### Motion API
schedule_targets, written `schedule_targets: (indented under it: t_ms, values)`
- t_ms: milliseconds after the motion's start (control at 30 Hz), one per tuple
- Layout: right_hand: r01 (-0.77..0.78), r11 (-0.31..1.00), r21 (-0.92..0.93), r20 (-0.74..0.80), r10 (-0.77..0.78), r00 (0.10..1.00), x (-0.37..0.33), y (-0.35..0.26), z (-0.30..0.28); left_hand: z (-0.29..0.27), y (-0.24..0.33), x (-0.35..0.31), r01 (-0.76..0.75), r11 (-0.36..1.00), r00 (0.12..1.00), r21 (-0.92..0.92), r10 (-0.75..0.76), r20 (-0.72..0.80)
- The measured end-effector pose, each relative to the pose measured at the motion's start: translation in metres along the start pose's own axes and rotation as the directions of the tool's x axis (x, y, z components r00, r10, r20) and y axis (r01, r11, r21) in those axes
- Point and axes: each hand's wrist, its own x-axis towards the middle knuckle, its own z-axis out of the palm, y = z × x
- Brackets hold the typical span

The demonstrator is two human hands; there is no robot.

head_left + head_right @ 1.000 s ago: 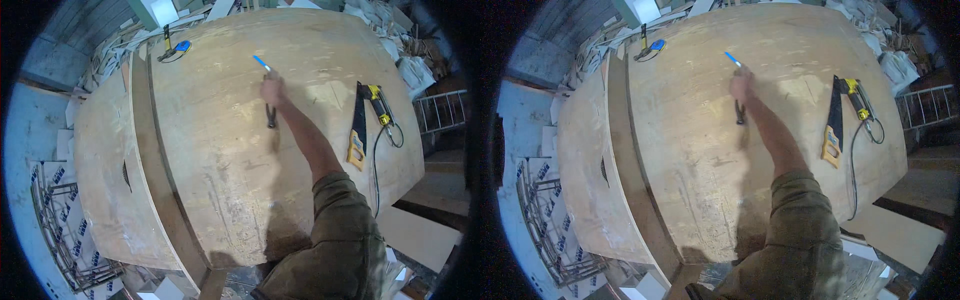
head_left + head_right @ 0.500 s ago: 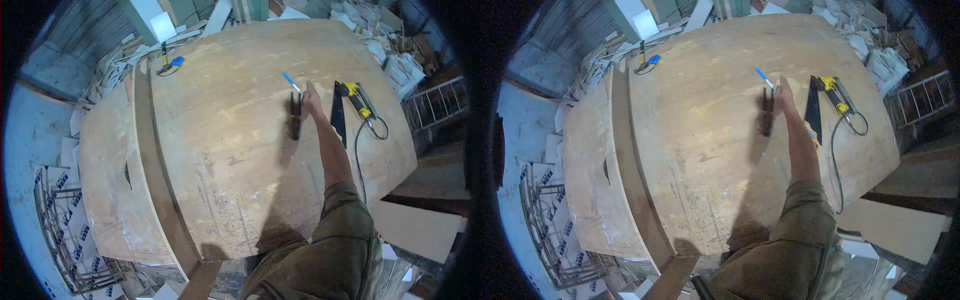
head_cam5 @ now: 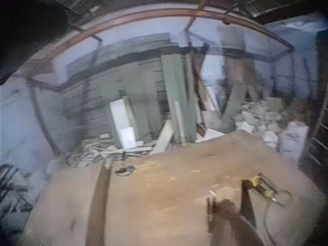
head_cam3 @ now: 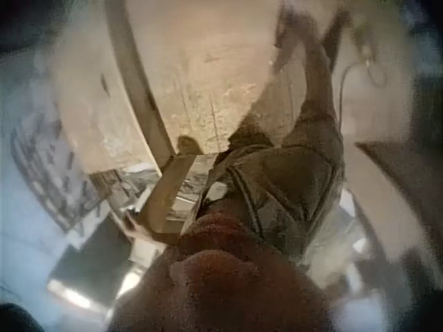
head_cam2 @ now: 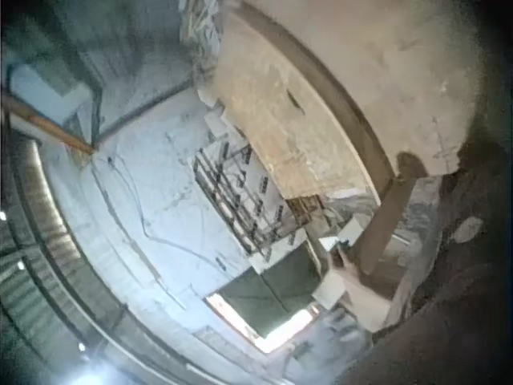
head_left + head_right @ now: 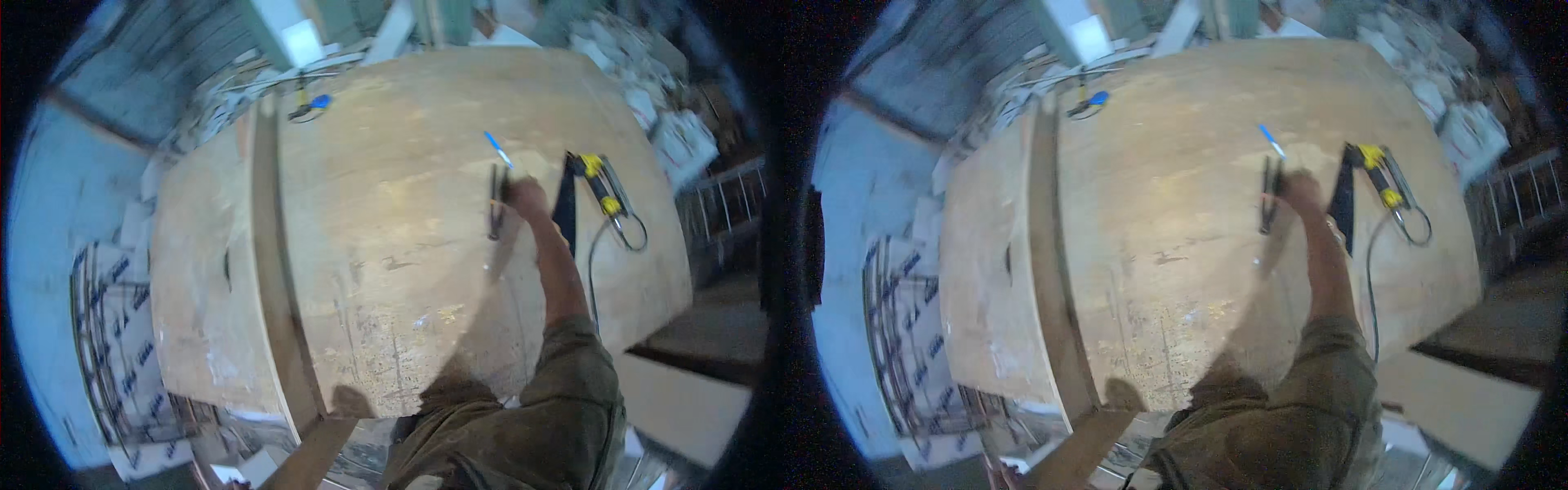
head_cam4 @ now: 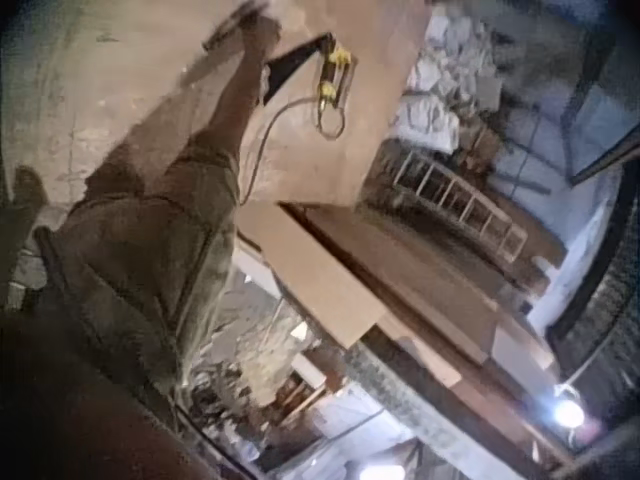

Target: The person aligns a white panel against a wooden frame, marks it with a pencil, and hammers nails through the panel and into the frame to secure it.

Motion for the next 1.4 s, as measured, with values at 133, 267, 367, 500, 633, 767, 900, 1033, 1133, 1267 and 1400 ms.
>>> schedule_targets:
  t_ms: [133,267,367,500,633,767,900,1033,1133,1267,1400]
  values:
    - [-0.143,0.887,0.439,0.172,0.073,0.982,-0.053,-0.053,-0.036,0.022,0.059,-0.060,-0.085,0.995,0.979,0.043,0.075,0.189]
    - [0.043,0.845,0.533,-0.227,0.093,0.969,-0.119,-0.032,0.058,0.036,0.093,-0.089,0.025,0.998,0.815,0.063,-0.057,0.577]
    - [0.008,0.658,0.753,-0.126,0.133,0.983,-0.202,-0.094,0.068,0.050,0.112,-0.097,-0.448,0.892,0.629,0.057,0.269,0.730]
    - [0.380,0.768,0.515,-0.388,-0.187,0.902,-0.293,-0.102,0.140,0.089,0.112,-0.102,-0.579,0.808,0.454,-0.111,0.432,0.779]
    - [0.189,0.520,0.833,0.018,-0.367,0.930,-0.392,-0.179,0.031,0.113,0.091,-0.138,-0.448,0.853,0.460,-0.267,0.476,0.750]
    - [0.434,0.627,0.646,-0.272,-0.342,0.899,-0.439,-0.129,0.068,0.179,0.078,-0.209,-0.329,0.821,0.500,-0.466,0.570,0.652]
    - [-0.055,0.494,0.868,0.115,-0.093,0.989,-0.514,-0.102,0.029,0.224,0.028,-0.273,-0.106,0.809,0.598,-0.579,0.517,0.613]
    - [-0.388,0.281,0.878,0.356,0.158,0.921,-0.593,-0.043,0.034,0.195,-0.011,-0.316,-0.099,0.786,0.673,-0.610,0.504,0.541]
    - [-0.353,0.370,0.859,0.319,0.151,0.936,-0.632,-0.011,0.036,0.164,-0.081,-0.313,-0.139,0.790,0.778,-0.597,0.460,0.428]
    - [-0.384,0.433,0.816,0.343,0.173,0.923,-0.646,-0.005,0.089,0.107,-0.182,-0.269,0.241,0.917,0.940,-0.316,-0.140,0.312]
    - [-0.390,0.374,0.842,0.443,-0.066,0.894,-0.625,-0.078,0.063,0.073,-0.182,-0.218,0.269,0.772,0.949,-0.575,-0.112,0.294]
